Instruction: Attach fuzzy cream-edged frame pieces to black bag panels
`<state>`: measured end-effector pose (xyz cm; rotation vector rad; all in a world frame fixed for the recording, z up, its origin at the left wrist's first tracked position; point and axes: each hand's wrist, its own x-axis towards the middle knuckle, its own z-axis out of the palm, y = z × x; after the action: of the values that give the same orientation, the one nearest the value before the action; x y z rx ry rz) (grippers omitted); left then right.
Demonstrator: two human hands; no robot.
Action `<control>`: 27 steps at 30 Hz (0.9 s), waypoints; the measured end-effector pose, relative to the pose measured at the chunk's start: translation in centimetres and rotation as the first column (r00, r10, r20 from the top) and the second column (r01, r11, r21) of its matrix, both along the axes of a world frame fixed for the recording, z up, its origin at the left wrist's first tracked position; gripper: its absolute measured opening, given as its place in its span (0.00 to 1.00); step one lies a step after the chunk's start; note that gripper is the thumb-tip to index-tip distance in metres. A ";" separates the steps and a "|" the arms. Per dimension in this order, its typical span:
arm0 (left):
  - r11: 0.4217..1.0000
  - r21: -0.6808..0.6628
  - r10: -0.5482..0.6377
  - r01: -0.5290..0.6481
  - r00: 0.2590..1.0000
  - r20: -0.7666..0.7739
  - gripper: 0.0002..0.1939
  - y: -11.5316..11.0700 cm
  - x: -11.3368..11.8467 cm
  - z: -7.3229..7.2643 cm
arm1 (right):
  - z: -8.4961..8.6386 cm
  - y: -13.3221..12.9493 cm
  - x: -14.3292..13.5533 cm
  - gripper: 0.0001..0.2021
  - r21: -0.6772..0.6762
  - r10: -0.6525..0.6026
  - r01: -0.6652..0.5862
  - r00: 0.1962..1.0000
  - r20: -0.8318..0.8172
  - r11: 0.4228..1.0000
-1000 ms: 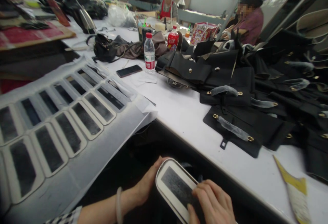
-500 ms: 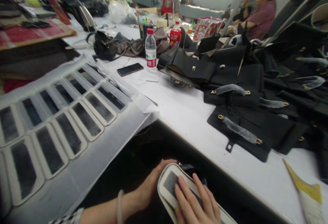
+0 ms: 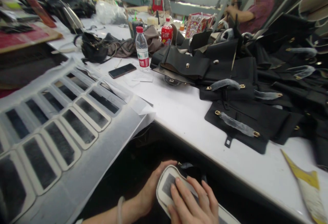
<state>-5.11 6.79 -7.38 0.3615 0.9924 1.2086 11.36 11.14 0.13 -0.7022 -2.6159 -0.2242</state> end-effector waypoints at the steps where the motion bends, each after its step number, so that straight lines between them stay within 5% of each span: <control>1: 1.000 0.004 -0.007 0.007 1.000 -0.010 0.28 0.1 0.0 0.1 | 0.1 0.0 -0.3 0.11 -0.014 -0.009 0.009 1.000 -0.005 1.000; 14: 0.998 0.027 -0.051 0.055 0.991 -0.121 0.25 0.7 -0.8 1.2 | 0.7 0.2 -1.9 0.15 -0.248 -0.134 0.134 0.991 0.016 0.960; 23: 0.999 0.028 -0.017 0.020 0.992 -0.125 0.24 0.5 -0.5 0.8 | 2.0 0.0 -3.2 0.14 -0.472 -0.299 0.241 0.953 -0.051 0.848; 27: 0.999 0.038 -0.007 0.013 0.989 -0.146 0.24 0.5 -0.6 0.9 | 2.0 -0.1 -3.4 0.14 -0.452 -0.295 0.233 0.953 -0.070 0.861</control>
<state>-5.69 7.28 -6.44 0.4910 1.0928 1.2068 7.98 11.02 2.14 -1.1888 -2.4464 0.3429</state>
